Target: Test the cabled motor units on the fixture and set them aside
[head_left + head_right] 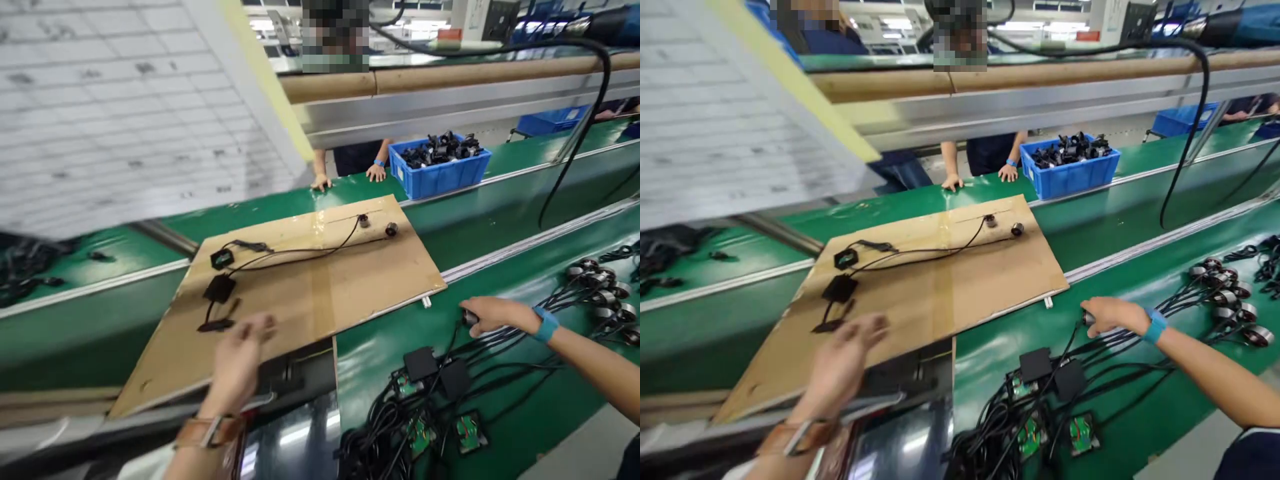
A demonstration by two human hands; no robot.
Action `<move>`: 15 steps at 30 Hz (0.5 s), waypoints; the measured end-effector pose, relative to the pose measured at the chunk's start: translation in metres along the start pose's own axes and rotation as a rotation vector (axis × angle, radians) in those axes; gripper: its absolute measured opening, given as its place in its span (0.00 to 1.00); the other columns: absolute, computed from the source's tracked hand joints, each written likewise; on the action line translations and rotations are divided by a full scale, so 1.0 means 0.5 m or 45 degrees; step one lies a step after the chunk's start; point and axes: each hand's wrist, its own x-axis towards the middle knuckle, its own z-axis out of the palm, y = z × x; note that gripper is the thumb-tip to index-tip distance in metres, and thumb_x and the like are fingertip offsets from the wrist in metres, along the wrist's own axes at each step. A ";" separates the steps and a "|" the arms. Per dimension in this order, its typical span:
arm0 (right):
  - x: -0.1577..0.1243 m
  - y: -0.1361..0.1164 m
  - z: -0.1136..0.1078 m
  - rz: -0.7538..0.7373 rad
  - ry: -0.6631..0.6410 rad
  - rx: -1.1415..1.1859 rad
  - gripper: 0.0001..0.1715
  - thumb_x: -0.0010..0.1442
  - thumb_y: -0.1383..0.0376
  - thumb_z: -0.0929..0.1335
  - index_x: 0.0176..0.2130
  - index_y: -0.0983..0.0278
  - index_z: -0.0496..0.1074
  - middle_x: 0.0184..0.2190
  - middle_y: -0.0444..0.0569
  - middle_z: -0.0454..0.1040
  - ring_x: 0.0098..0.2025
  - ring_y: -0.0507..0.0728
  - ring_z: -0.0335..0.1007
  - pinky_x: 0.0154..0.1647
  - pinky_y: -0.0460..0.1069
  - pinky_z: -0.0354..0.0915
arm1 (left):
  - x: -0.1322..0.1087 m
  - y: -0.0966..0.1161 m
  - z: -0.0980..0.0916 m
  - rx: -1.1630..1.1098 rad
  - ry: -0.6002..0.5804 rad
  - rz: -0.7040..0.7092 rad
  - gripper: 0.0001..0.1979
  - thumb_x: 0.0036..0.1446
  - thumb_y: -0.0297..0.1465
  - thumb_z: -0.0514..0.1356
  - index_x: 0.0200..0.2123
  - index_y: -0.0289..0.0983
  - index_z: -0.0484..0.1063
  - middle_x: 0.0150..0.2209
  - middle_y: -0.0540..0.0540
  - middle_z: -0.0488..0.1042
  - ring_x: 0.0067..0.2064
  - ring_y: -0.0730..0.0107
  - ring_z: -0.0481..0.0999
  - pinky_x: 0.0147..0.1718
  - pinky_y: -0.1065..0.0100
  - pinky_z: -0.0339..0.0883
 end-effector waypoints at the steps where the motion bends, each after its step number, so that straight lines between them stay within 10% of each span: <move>1: -0.001 -0.004 0.031 0.008 0.011 -0.019 0.30 0.54 0.61 0.74 0.54 0.70 0.70 0.47 0.61 0.76 0.44 0.63 0.75 0.39 0.49 0.64 | -0.066 -0.016 0.015 0.022 -0.085 -0.048 0.24 0.48 0.52 0.65 0.35 0.37 0.74 0.36 0.45 0.78 0.40 0.60 0.77 0.49 0.52 0.70; 4: 0.002 -0.035 0.058 -0.107 0.216 0.021 0.19 0.60 0.63 0.69 0.49 0.69 0.70 0.44 0.59 0.76 0.43 0.62 0.75 0.41 0.50 0.65 | -0.253 -0.032 0.026 0.233 -0.601 -0.027 0.20 0.60 0.49 0.58 0.41 0.38 0.76 0.39 0.43 0.79 0.45 0.58 0.77 0.50 0.55 0.69; 7: -0.011 -0.112 -0.021 -0.430 0.645 0.238 0.20 0.62 0.60 0.68 0.51 0.66 0.70 0.42 0.53 0.77 0.42 0.59 0.75 0.43 0.50 0.67 | -0.399 -0.029 0.000 0.385 -0.835 0.019 0.18 0.65 0.45 0.53 0.46 0.40 0.75 0.46 0.42 0.79 0.49 0.59 0.76 0.53 0.56 0.67; 11: -0.109 -0.330 -0.180 -1.044 1.169 0.508 0.26 0.59 0.62 0.72 0.56 0.62 0.69 0.41 0.48 0.77 0.37 0.55 0.74 0.40 0.50 0.70 | -0.546 -0.050 -0.045 0.334 -0.769 0.021 0.22 0.64 0.42 0.56 0.57 0.39 0.70 0.55 0.40 0.76 0.55 0.58 0.74 0.57 0.59 0.65; 15: -0.266 -0.618 -0.255 -1.758 1.131 0.599 0.27 0.56 0.67 0.73 0.54 0.61 0.68 0.46 0.46 0.74 0.42 0.54 0.74 0.46 0.50 0.73 | -0.671 -0.104 -0.055 0.131 -0.489 0.061 0.25 0.62 0.41 0.61 0.59 0.41 0.67 0.57 0.40 0.74 0.58 0.58 0.72 0.59 0.62 0.61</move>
